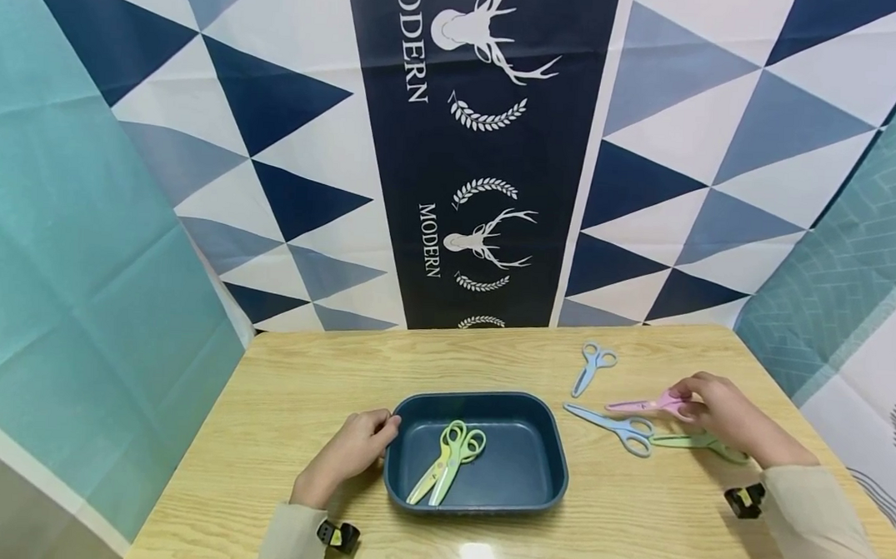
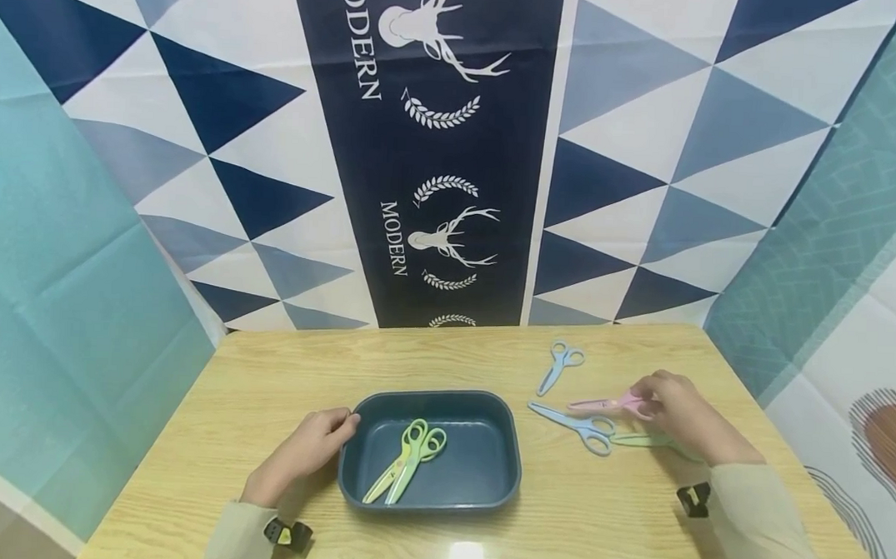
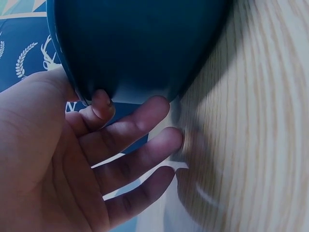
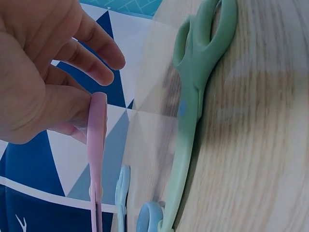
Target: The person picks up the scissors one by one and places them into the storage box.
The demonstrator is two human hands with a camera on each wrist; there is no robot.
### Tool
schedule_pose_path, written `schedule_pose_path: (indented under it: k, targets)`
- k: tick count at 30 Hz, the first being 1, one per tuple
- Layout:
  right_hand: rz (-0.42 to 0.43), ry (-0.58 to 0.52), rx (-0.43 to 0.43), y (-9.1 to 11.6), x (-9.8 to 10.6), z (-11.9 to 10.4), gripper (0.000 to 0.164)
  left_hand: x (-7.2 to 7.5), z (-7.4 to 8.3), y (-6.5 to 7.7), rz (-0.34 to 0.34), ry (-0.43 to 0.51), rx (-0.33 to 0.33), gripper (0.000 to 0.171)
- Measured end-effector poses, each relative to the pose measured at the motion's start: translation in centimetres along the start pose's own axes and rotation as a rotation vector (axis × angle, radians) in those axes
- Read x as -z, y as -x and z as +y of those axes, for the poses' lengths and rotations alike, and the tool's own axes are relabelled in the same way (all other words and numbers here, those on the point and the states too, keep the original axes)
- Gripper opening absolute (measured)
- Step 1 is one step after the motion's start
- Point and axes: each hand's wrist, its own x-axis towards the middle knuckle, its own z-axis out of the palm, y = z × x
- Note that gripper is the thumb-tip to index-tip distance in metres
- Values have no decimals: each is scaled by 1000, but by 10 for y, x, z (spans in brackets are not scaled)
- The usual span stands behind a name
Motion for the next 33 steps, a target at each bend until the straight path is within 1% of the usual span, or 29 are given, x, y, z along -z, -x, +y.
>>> schedule_pose_path:
  k: [4, 13, 16, 20, 24, 33]
  targets:
    - [11, 6, 12, -1, 0, -1, 18, 0, 0, 0, -2, -2, 1, 36]
    - [2, -5, 17, -2, -1, -1, 18, -1, -2, -1, 4, -8, -5, 36]
    - [27, 1, 48, -3, -2, -1, 18, -1, -3, -1, 3, -6, -4, 37]
    - [86, 14, 97, -4, -4, -1, 20, -1, -2, -2, 3, -4, -4, 37]
    - [127, 25, 122, -6, -5, 0, 22, 0, -1, -2, 4, -7, -2, 37]
    - [115, 20, 169, -17, -7, -3, 22, 0, 0, -1, 2, -1, -5, 38]
